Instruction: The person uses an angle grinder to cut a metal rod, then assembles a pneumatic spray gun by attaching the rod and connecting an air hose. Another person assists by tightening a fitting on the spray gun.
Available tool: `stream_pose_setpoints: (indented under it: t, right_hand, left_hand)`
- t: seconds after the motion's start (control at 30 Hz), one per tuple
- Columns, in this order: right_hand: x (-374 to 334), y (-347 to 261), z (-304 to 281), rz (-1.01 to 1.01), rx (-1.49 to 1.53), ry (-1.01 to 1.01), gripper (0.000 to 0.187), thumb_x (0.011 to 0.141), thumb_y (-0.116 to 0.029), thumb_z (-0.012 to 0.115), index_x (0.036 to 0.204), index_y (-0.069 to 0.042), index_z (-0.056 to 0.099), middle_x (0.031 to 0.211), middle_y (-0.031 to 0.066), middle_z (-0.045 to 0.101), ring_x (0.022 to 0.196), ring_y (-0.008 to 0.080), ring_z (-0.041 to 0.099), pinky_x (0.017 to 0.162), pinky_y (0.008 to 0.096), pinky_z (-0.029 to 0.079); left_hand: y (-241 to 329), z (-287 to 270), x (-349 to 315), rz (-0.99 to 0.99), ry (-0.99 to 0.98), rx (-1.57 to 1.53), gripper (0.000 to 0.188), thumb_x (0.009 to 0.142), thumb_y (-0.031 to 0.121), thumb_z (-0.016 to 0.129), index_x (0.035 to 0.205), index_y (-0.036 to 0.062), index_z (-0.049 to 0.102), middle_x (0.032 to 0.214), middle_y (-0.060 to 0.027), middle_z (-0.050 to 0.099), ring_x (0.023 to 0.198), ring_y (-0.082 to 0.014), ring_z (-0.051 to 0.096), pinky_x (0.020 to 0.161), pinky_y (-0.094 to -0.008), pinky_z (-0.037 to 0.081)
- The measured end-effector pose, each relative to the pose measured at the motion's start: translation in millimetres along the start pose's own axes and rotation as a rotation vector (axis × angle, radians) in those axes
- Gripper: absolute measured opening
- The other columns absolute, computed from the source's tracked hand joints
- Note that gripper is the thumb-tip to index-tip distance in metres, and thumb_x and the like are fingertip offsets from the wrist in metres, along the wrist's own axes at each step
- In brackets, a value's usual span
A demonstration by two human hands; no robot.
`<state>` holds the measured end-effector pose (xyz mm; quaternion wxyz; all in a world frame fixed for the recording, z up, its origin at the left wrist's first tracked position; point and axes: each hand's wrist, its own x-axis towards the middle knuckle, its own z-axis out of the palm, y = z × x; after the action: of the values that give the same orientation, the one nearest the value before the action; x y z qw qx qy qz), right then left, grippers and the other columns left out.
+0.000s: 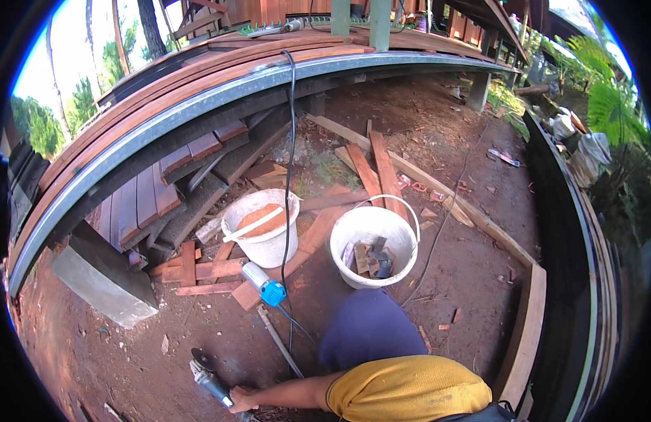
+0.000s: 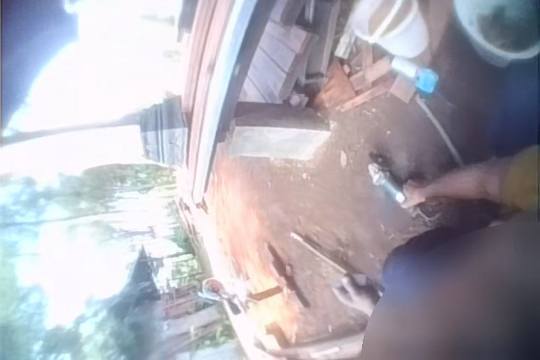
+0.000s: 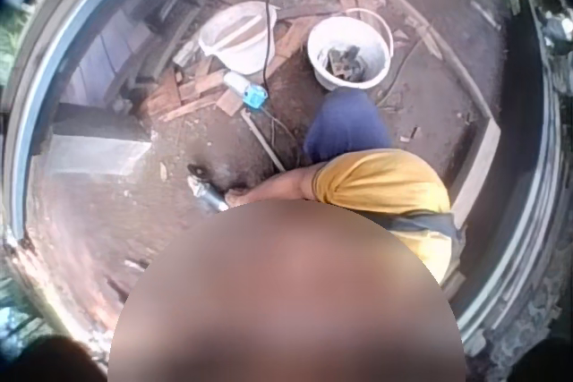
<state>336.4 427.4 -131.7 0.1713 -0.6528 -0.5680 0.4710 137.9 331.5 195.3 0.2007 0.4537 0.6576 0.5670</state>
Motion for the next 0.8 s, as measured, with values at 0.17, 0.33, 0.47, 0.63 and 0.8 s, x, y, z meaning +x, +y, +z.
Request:
stream_pose_setpoints:
  t: [0.17, 0.33, 0.47, 0.63, 0.8]
  right_hand:
    - [-25.7, -14.1, 4.1, 0.061, 0.100, 0.125, 0.071, 0.077, -0.026, 0.082, 0.133, 0.009, 0.055, 0.130, 0.0289, 0.063, 0.121, 0.0414, 0.067, 0.097, 0.0537, 0.057]
    - [-42.3, -28.7, -3.6, -0.018, 0.055, 0.240, 0.079, 0.073, -0.020, 0.086, 0.138, 0.005, 0.048, 0.137, 0.0265, 0.056, 0.124, 0.0416, 0.062, 0.095, 0.0523, 0.056]
    - [-18.2, -18.1, -4.9, -0.245, -0.245, 0.226, 0.082, 0.069, -0.016, 0.086, 0.138, 0.002, 0.048, 0.146, 0.0232, 0.047, 0.128, 0.0384, 0.055, 0.094, 0.0480, 0.054]
    - [25.1, -11.4, 24.6, -0.243, -0.300, 0.241, 0.082, 0.073, -0.021, 0.084, 0.142, 0.002, 0.049, 0.147, 0.0220, 0.049, 0.129, 0.0355, 0.055, 0.098, 0.0463, 0.052]
    - [26.3, 2.9, 44.3, -0.328, -0.295, 0.304, 0.099, 0.073, -0.028, 0.084, 0.153, 0.006, 0.038, 0.157, 0.0236, 0.042, 0.135, 0.0380, 0.052, 0.103, 0.0493, 0.049]
  left_hand:
    - [57.8, 61.6, 54.8, -0.036, -0.533, -0.231, 0.054, 0.096, 0.030, 0.076, 0.142, 0.0052, 0.061, 0.126, -0.0091, 0.067, 0.107, -0.0248, 0.063, 0.092, -0.0439, 0.056]
    - [90.4, 85.2, 38.7, -0.163, -0.629, -0.278, 0.054, 0.092, 0.026, 0.080, 0.141, 0.0117, 0.063, 0.127, -0.0062, 0.067, 0.107, -0.0218, 0.062, 0.089, -0.0420, 0.055]
    - [97.3, 80.2, 17.3, -0.190, -0.709, -0.269, 0.055, 0.092, 0.024, 0.080, 0.143, 0.0117, 0.061, 0.127, -0.0060, 0.067, 0.107, -0.0219, 0.062, 0.087, -0.0402, 0.055]
    - [71.6, 60.0, 16.2, -0.326, -0.721, -0.151, 0.057, 0.093, 0.021, 0.079, 0.145, 0.0119, 0.058, 0.129, -0.0062, 0.066, 0.109, -0.0218, 0.062, 0.088, -0.0378, 0.053]
    - [41.8, 39.0, 29.4, -0.395, -0.741, -0.063, 0.059, 0.095, 0.019, 0.078, 0.148, 0.0120, 0.055, 0.131, -0.0064, 0.065, 0.112, -0.0216, 0.062, 0.089, -0.0353, 0.052]
